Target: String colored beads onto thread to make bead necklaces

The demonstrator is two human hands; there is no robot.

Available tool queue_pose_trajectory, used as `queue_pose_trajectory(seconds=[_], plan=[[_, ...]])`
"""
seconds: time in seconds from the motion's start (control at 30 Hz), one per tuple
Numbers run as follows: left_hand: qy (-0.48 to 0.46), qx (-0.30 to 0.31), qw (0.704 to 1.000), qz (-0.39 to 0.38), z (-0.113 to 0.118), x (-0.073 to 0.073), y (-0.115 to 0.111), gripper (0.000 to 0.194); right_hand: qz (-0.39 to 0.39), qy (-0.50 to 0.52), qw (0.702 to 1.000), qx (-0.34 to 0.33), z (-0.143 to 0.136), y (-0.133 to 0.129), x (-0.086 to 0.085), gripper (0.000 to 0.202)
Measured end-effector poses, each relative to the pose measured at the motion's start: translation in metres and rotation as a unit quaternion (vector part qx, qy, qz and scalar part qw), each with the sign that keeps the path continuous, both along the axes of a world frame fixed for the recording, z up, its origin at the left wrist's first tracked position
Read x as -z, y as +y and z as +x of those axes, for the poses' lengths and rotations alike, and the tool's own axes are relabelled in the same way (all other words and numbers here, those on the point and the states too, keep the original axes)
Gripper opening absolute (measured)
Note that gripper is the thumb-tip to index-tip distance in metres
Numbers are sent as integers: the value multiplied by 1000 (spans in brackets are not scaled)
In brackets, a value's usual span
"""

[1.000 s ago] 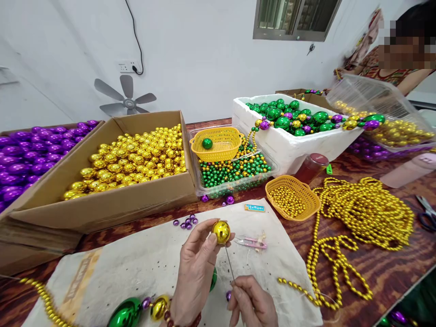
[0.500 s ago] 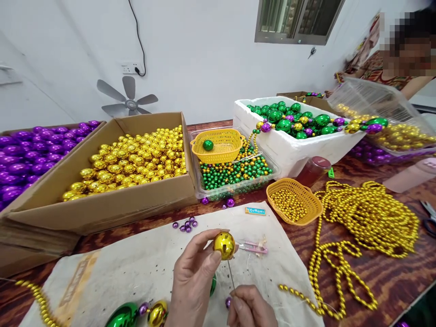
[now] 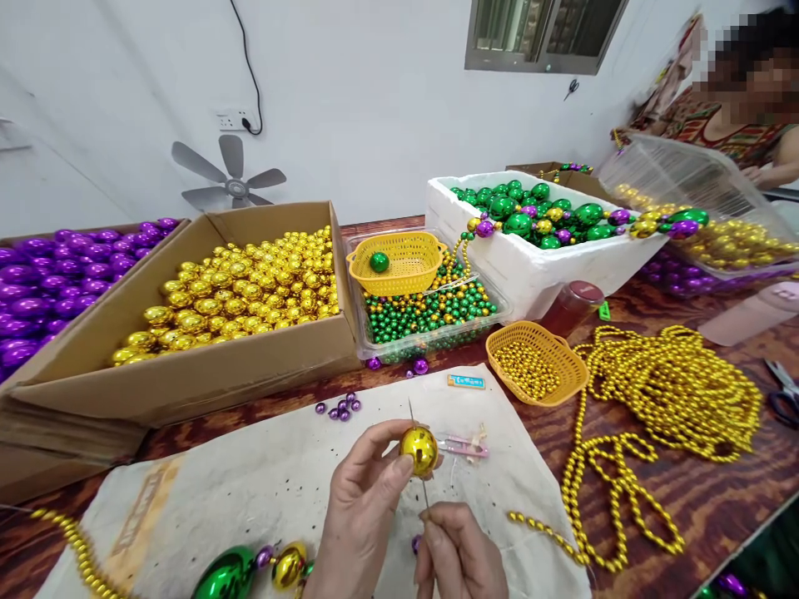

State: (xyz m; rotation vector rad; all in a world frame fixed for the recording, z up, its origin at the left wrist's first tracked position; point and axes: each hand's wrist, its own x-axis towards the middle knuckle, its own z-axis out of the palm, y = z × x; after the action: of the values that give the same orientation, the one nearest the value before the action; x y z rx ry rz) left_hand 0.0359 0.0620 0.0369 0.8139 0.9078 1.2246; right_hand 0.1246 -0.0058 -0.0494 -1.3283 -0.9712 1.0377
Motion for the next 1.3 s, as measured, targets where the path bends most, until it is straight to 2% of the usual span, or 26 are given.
queue_pose_trajectory(seconds=[0.17,0.27,0.33,0.47,0.53,0.57,0.6,0.67,0.7,0.73,0.77,0.87,0.97,1.07,1.17,1.3], plan=[[31,-4,999,-16,7,1,-1,35,31,57,995,-71,10,15,-11,32],[43,-3,999,-26,8,7,1,38,39,65,993,-93,17,18,-8,36],[75,9,997,-26,7,13,1,38,7,80,993,-88,23,17,-3,35],[184,141,973,15,-3,29,13,37,-75,153,985,-11,37,15,7,33],[282,168,941,81,-9,37,33,33,-86,171,981,20,43,16,11,34],[360,157,911,125,-10,41,46,32,-89,171,981,26,45,17,14,35],[446,142,868,168,-11,46,62,31,-90,169,981,28,46,18,16,35],[606,128,753,220,-9,56,94,29,-94,170,981,25,47,18,24,35],[643,130,720,224,-7,61,109,28,-96,174,980,24,46,18,28,35],[671,131,695,223,-4,66,122,28,-96,179,979,24,46,17,32,35],[685,131,683,217,0,71,133,28,-96,185,978,25,45,16,37,36],[712,120,661,204,11,84,152,27,-97,200,974,35,45,12,48,36],[724,113,651,198,18,92,157,24,-94,205,973,44,47,9,54,36],[719,105,661,189,22,96,158,25,-93,196,975,36,49,8,53,34],[692,96,693,181,22,94,157,23,-89,184,978,28,50,7,50,33],[617,89,762,175,11,82,148,18,-84,168,982,21,52,5,46,32]])
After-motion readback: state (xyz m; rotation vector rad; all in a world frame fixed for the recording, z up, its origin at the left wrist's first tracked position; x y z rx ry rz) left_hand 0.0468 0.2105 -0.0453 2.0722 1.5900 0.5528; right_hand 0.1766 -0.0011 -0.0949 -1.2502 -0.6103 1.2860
